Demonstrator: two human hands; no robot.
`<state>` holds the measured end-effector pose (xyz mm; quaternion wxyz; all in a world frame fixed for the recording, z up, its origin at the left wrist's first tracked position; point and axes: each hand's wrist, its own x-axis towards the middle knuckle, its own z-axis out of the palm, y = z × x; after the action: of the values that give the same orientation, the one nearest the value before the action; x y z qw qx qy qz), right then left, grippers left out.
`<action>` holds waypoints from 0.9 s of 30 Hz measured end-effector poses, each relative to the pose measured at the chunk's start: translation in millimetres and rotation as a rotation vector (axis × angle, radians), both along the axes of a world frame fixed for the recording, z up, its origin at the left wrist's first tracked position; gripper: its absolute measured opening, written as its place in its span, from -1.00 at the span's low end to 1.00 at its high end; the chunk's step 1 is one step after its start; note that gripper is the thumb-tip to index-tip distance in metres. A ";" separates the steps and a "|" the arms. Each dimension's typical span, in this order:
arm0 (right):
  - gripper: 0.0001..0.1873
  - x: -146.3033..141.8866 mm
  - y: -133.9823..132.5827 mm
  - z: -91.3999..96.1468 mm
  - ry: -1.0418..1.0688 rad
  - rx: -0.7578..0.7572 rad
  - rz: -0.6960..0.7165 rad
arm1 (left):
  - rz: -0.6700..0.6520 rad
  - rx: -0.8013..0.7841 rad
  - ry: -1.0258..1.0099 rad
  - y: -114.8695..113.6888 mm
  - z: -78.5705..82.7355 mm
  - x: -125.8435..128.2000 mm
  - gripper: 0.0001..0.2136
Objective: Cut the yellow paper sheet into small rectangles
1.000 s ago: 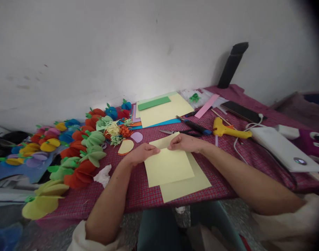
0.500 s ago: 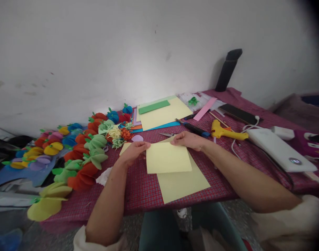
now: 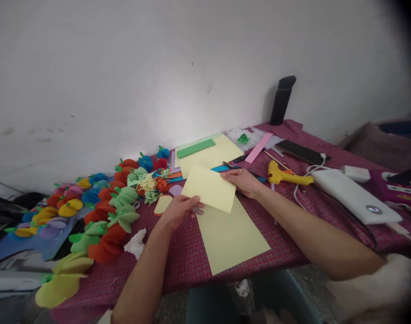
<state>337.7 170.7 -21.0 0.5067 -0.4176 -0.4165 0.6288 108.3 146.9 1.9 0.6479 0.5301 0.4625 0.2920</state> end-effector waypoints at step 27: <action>-0.84 14.0 -8.9 22.7 0.085 -0.170 0.267 | 0.056 0.049 -0.116 0.8 -5.1 1.7 -0.71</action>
<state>351.7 161.8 1.6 0.3987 -0.3729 -0.3917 0.7407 110.0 147.7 -3.1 0.6519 0.5150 0.4316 0.3514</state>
